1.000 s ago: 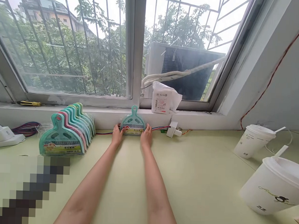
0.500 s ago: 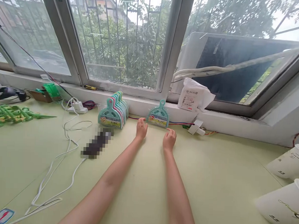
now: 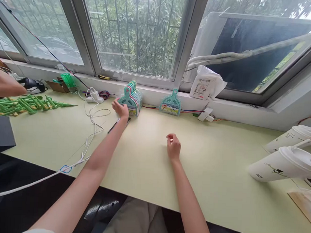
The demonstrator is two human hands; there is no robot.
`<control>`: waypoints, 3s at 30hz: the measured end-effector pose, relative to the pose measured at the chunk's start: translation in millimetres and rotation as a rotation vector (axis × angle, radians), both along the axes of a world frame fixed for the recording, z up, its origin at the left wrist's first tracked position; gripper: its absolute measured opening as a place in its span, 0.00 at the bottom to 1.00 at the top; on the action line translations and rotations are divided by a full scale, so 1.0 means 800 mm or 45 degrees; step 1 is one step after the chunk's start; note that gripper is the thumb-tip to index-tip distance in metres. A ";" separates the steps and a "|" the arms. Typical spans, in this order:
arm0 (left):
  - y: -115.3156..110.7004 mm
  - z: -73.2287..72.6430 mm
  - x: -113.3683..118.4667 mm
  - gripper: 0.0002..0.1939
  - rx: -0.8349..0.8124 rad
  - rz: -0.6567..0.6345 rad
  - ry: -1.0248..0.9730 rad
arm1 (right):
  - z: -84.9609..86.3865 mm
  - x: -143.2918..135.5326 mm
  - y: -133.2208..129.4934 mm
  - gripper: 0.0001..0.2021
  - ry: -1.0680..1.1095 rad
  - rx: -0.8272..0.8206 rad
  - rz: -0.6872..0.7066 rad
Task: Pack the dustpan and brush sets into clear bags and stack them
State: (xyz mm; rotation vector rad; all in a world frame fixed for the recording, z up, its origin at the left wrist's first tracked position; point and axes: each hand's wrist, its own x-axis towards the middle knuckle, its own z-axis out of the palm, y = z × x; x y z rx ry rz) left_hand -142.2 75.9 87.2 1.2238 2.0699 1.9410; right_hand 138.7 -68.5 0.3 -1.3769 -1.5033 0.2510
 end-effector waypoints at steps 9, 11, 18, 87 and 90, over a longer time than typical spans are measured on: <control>0.057 -0.032 -0.151 0.33 -0.626 -0.451 0.151 | 0.007 -0.012 0.000 0.09 -0.112 -0.129 0.142; 0.064 -0.041 -0.155 0.36 -0.650 -0.451 0.251 | 0.007 -0.012 -0.001 0.10 -0.134 -0.138 0.154; 0.091 -0.043 -0.160 0.23 -0.622 -0.247 0.426 | 0.009 -0.014 0.002 0.10 -0.180 -0.156 0.178; -0.084 -0.081 0.148 0.10 -0.191 -0.781 -0.722 | 0.026 0.061 0.011 0.15 1.206 -0.452 0.481; -0.095 -0.070 0.146 0.14 -0.190 -0.598 -0.372 | 0.029 0.062 0.009 0.15 1.209 -0.428 0.502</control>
